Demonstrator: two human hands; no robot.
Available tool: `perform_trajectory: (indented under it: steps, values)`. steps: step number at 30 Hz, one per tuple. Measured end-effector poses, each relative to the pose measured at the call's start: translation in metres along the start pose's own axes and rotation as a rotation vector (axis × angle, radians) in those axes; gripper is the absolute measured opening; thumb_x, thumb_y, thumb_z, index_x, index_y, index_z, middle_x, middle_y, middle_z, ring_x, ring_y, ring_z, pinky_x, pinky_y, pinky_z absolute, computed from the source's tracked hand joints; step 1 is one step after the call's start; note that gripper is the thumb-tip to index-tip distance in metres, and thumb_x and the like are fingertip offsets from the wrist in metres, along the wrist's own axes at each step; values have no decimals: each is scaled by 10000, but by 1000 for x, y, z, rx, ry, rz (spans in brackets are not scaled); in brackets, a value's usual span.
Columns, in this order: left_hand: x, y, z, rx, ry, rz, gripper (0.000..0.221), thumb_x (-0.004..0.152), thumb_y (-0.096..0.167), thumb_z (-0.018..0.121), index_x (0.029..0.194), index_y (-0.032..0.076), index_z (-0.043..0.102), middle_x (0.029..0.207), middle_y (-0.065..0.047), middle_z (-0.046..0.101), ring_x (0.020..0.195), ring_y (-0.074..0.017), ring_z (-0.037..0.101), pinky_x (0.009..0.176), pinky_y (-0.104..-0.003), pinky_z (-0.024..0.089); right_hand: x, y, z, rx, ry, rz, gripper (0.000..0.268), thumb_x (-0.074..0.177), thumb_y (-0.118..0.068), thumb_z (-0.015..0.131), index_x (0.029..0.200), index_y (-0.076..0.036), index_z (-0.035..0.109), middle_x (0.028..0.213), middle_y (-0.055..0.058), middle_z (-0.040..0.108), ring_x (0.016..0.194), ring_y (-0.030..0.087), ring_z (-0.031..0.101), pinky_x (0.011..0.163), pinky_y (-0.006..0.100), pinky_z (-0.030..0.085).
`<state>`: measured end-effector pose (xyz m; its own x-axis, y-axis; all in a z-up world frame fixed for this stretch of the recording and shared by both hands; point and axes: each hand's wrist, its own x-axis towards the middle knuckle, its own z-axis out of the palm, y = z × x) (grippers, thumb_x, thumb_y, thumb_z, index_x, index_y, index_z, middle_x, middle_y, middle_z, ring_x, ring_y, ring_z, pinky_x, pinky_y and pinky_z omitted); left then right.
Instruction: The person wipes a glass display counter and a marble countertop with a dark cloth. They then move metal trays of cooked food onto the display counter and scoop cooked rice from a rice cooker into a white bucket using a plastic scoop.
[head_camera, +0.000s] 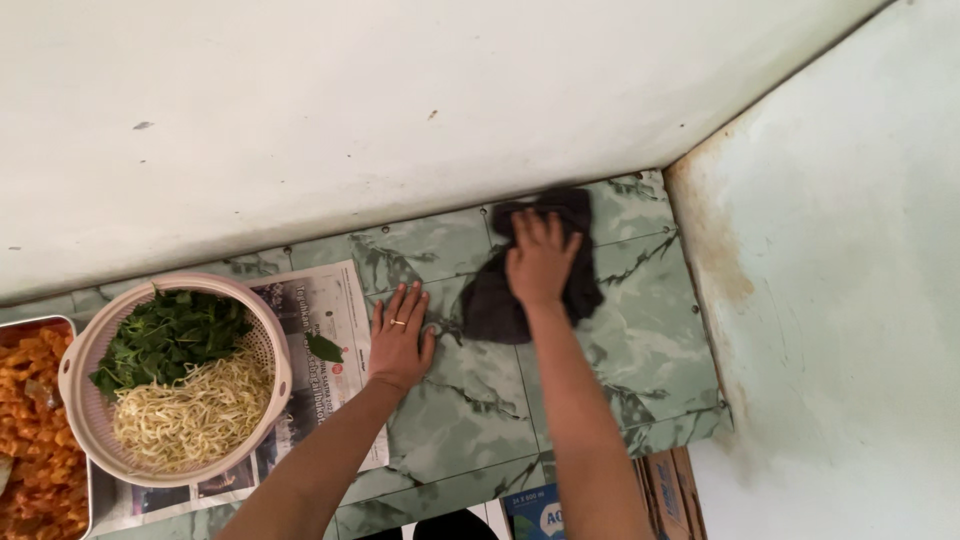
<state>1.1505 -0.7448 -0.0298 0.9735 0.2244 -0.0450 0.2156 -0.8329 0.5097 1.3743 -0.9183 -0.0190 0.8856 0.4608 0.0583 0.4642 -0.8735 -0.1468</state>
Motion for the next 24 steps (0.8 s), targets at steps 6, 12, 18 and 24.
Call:
perform_trajectory:
  steps: [6, 12, 18, 24]
  values:
    - [0, -2, -1, 0, 0, -3, 629, 939, 293, 526, 1523, 93, 407, 1654, -51, 286, 1538, -264, 206, 1249, -539, 115, 21, 83, -11, -82, 11, 225, 574, 945, -260, 559, 1513, -190, 518, 1598, 56, 433, 1492, 391, 299, 1135, 772, 135]
    - [-1, -2, -2, -18, 1, -2, 620, 946, 279, 525, 1529, 103, 406, 1660, -45, 283, 1543, -256, 202, 1246, -537, 117, 41, 85, 6, -137, 19, 380, 562, 984, -255, 483, 1541, -177, 489, 1619, 81, 375, 1503, 422, 239, 1117, 799, 82]
    - [0, -3, -1, -12, -19, -14, 621, 950, 296, 511, 1531, 109, 399, 1661, -45, 274, 1542, -250, 190, 1246, -533, 107, 52, 53, 9, -87, 4, 433, 538, 985, -269, 512, 1505, -134, 506, 1600, 84, 392, 1500, 435, 224, 1114, 807, 50]
    - [0, -3, 2, 3, 8, -4, 605, 966, 308, 496, 1531, 111, 407, 1667, -38, 269, 1547, -252, 187, 1252, -532, 99, 42, -6, 21, -68, -7, 341, 550, 955, -301, 562, 1467, -101, 541, 1580, 92, 413, 1496, 430, 241, 1118, 811, 53]
